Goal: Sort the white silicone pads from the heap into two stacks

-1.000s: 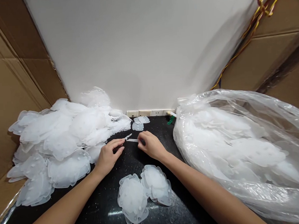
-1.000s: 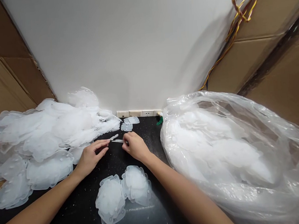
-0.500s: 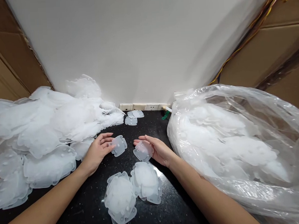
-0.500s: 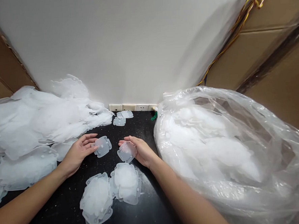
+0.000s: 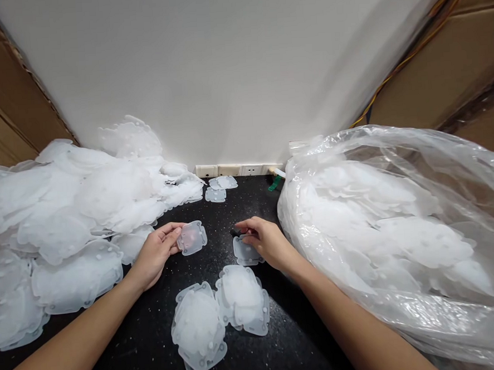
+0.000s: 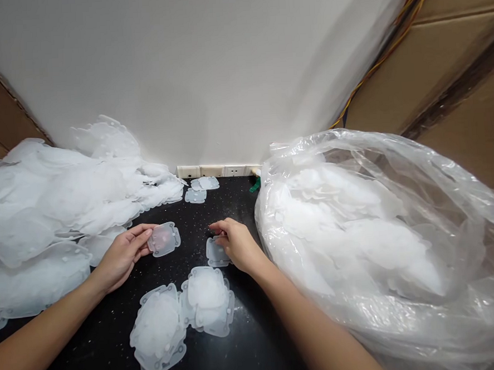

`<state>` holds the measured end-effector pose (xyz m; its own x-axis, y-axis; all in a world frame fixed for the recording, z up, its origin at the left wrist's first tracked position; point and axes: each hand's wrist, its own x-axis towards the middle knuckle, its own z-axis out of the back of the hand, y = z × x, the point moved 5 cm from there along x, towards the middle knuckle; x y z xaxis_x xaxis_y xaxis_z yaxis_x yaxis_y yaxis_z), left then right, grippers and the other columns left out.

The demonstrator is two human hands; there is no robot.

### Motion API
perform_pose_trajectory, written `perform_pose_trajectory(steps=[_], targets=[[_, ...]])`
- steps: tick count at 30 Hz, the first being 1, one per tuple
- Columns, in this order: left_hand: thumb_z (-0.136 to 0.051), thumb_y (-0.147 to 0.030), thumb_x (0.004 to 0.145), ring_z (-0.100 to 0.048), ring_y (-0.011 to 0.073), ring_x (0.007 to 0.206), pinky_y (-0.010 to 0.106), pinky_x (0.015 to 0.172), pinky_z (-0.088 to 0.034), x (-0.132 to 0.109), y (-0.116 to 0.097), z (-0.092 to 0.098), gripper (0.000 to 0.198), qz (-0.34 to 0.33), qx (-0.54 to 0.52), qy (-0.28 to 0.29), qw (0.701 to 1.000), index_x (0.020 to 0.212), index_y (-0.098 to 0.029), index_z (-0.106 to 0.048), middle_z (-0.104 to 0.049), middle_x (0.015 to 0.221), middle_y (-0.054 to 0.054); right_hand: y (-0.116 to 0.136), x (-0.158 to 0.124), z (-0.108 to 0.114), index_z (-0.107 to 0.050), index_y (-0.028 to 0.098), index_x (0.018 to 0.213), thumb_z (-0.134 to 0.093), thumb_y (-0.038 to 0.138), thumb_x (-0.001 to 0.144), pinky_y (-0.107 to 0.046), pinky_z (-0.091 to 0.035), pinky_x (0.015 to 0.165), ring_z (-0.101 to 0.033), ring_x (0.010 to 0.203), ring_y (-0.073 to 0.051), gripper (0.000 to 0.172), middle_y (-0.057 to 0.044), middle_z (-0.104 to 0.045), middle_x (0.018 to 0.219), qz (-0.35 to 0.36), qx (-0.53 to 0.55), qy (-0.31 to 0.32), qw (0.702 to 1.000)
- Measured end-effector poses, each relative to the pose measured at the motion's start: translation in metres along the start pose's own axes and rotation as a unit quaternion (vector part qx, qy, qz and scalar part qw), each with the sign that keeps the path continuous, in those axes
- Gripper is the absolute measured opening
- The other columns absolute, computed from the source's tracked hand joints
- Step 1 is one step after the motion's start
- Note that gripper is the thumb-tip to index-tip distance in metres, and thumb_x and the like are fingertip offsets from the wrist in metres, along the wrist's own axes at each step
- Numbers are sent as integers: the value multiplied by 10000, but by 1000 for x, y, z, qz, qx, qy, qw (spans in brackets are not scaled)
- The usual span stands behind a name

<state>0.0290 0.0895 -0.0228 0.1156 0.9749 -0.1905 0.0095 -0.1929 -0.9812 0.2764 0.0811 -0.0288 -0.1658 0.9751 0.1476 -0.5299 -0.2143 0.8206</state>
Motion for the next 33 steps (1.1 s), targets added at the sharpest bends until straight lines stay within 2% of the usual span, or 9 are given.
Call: perform_pose_trajectory(steps=[3, 6, 9, 12, 18, 21, 26, 30, 33], targets=[[-750, -597, 671, -698, 236, 889, 366, 836, -556, 1, 1, 0, 487, 3, -5, 13, 1000, 927, -185, -706, -758, 942, 77, -2, 0, 3, -665, 212, 838, -528, 199, 813, -319, -455, 722, -581, 760, -180, 140, -40, -625, 841, -21, 29, -63, 997], [-733, -589, 698, -685, 256, 973, 376, 874, -542, 0, 2, 0, 501, 8, -2, 21, 1000, 995, -187, -699, -753, 1031, 93, -10, 0, -3, -590, 214, 811, -537, 330, 834, -294, -418, 643, -537, 688, -164, 129, -10, -598, 757, -72, 130, -85, 985], [-747, -587, 678, -673, 259, 1009, 371, 899, -529, -2, 1, -1, 535, 15, 2, 26, 1000, 1038, -195, -693, -750, 1069, 89, -18, 1, -14, -553, 221, 853, -612, 389, 779, -280, -414, 623, -519, 641, -147, 193, 29, -568, 682, -126, 266, -63, 954], [-757, -590, 658, -676, 268, 1004, 383, 900, -523, -2, 1, -2, 558, 21, 5, 31, 999, 1053, -200, -694, -749, 1086, 91, -21, 2, -23, -563, 221, 892, -689, 389, 713, -283, -447, 663, -540, 648, -133, 276, 37, -592, 701, -167, 374, -26, 912], [-748, -585, 671, -680, 274, 996, 383, 876, -523, 0, 3, -1, 556, 27, 14, 37, 999, 1074, -206, -696, -743, 1118, 100, -26, 3, -25, -603, 214, 845, -781, 391, 651, -306, -493, 732, -603, 707, -143, 317, 9, -648, 768, -197, 469, -23, 861], [-743, -599, 670, -680, 275, 1002, 381, 876, -524, -1, 2, -1, 570, 26, 13, 37, 999, 1077, -203, -691, -739, 1129, 104, -27, 3, -25, -621, 211, 836, -800, 411, 641, -307, -504, 747, -616, 717, -143, 331, 6, -654, 768, -201, 487, -21, 850], [-717, -630, 682, -684, 273, 986, 383, 872, -522, -2, 1, -1, 587, 27, 16, 31, 999, 1080, -200, -683, -755, 1065, 100, -27, 3, -26, -650, 204, 886, -796, 426, 639, -316, -501, 768, -626, 764, -156, 362, -15, -677, 843, -193, 451, -17, 871], [-699, -583, 718, -683, 261, 999, 390, 895, -514, -2, 0, -2, 530, 29, 8, 24, 999, 1092, -209, -660, -755, 1062, 86, -22, 2, -23, -643, 203, 864, -745, 377, 668, -322, -488, 758, -618, 803, -176, 281, -35, -672, 916, -139, 321, -5, 937], [-761, -435, 675, -684, 259, 1012, 395, 910, -511, -2, 0, -2, 485, 27, 11, 30, 999, 1087, -213, -634, -764, 1024, 72, -9, 1, -10, -635, 206, 745, -673, 330, 722, -314, -474, 699, -569, 735, -158, 132, -38, -613, 915, -49, 148, -49, 987]])
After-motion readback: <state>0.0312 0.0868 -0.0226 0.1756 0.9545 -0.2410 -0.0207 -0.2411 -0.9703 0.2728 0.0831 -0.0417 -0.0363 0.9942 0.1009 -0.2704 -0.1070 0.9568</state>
